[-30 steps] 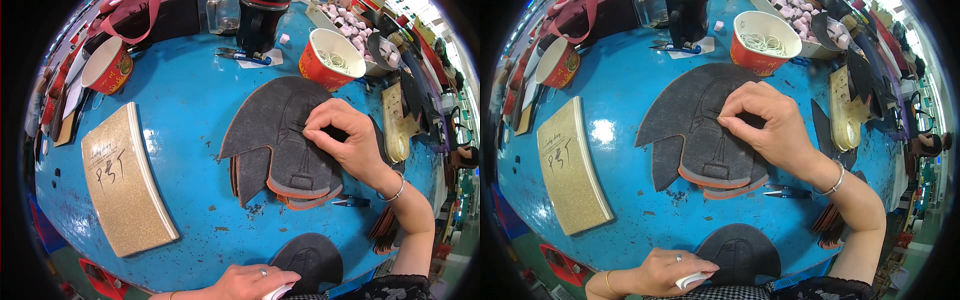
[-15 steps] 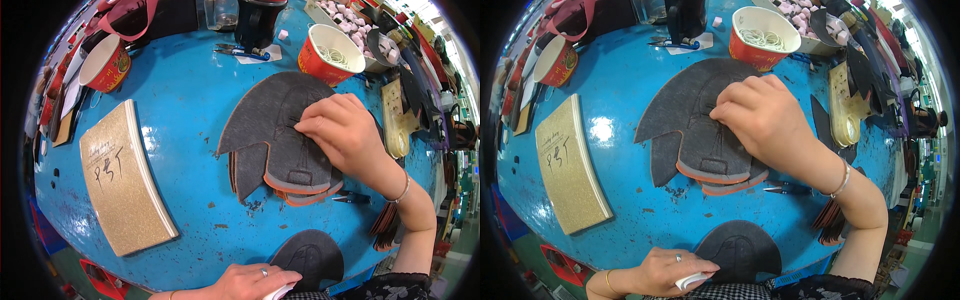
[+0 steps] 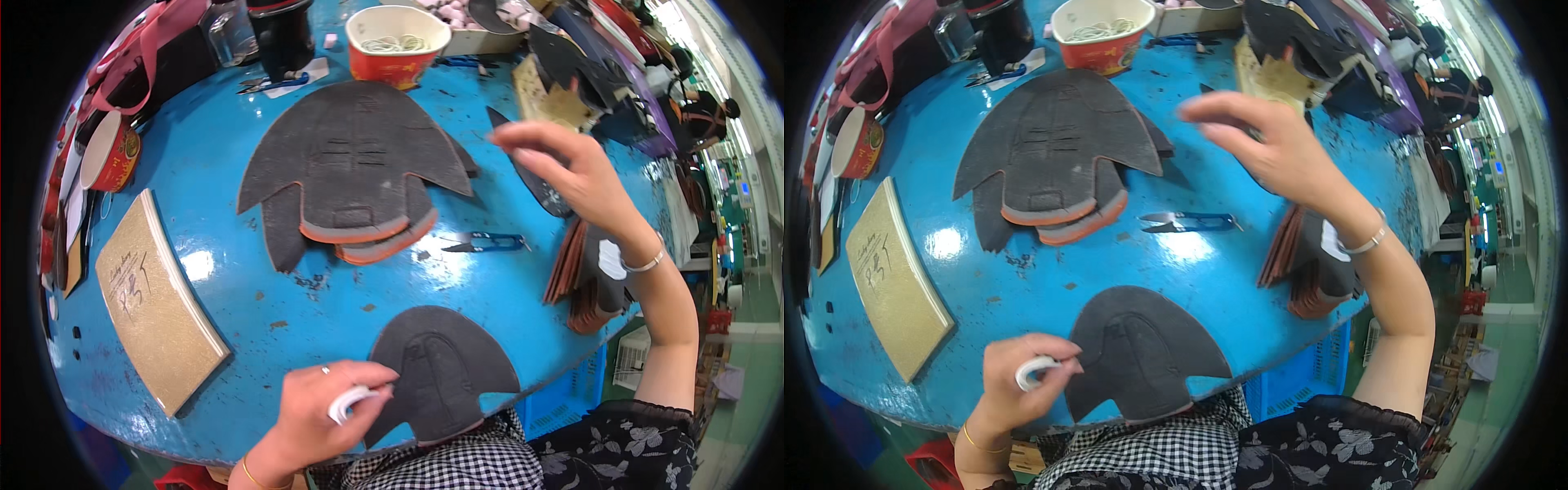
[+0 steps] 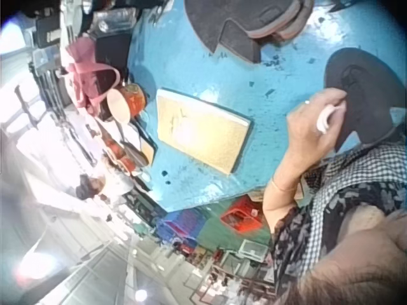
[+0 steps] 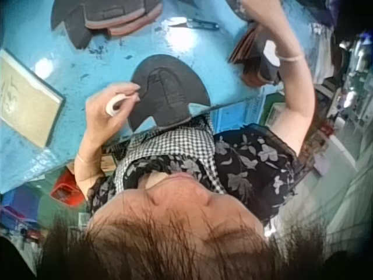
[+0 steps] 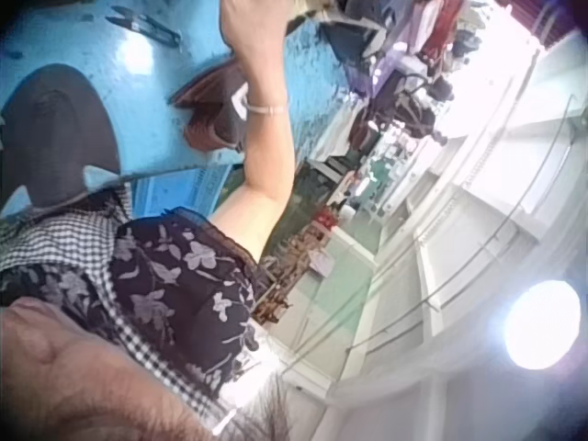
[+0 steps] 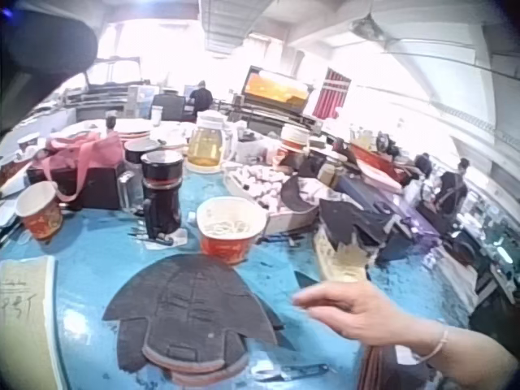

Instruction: The person takes shoe upper pieces from a stack, peels the backing from adhesive patches by hand, and attaches the patches onto the shoe upper pieces.

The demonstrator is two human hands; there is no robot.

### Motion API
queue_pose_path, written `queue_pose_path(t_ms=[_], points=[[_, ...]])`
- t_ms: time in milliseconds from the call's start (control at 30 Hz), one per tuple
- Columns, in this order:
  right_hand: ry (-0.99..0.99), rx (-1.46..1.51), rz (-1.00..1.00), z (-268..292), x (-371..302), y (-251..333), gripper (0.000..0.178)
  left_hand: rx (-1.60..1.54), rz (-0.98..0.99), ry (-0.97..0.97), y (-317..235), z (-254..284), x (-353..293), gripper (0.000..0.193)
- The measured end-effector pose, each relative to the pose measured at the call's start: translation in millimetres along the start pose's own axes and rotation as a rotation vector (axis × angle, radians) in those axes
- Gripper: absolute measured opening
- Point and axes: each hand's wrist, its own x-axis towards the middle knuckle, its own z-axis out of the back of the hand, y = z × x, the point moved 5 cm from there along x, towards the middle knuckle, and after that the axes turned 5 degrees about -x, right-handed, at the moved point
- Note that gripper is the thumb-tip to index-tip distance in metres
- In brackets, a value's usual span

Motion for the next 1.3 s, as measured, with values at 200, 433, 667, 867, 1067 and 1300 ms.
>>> queue_pose_path(t_ms=[200,433,667,867,1067,1300], points=[[-0.175,-0.41,-0.57,78.4,-186.7,-91.6,0.045,-0.035,-0.007,-0.071,5.1,-7.7,5.4,0.01],[-0.145,-0.388,-0.858,81.6,-257.3,-110.4,0.078,-0.093,0.081,-0.227,16.6,-4.6,-7.6,0.009],[-0.089,0.269,-0.917,80.4,-270.0,-155.8,0.075,-0.083,0.029,-0.282,-4.2,-15.4,-21.9,0.008],[-0.186,0.734,-0.82,64.6,-271.3,-140.4,0.057,-0.045,0.04,-0.292,-23.9,-27.4,-33.7,0.008],[-0.489,0.141,-0.311,60.5,-304.8,-46.5,0.051,0.037,-0.032,-0.231,-49.7,-48.1,-43.4,0.01],[-0.407,-0.029,0.434,59.7,-318.4,36.6,0.019,0.087,-0.179,-0.06,-64.1,-93.3,-37.9,0.02]])
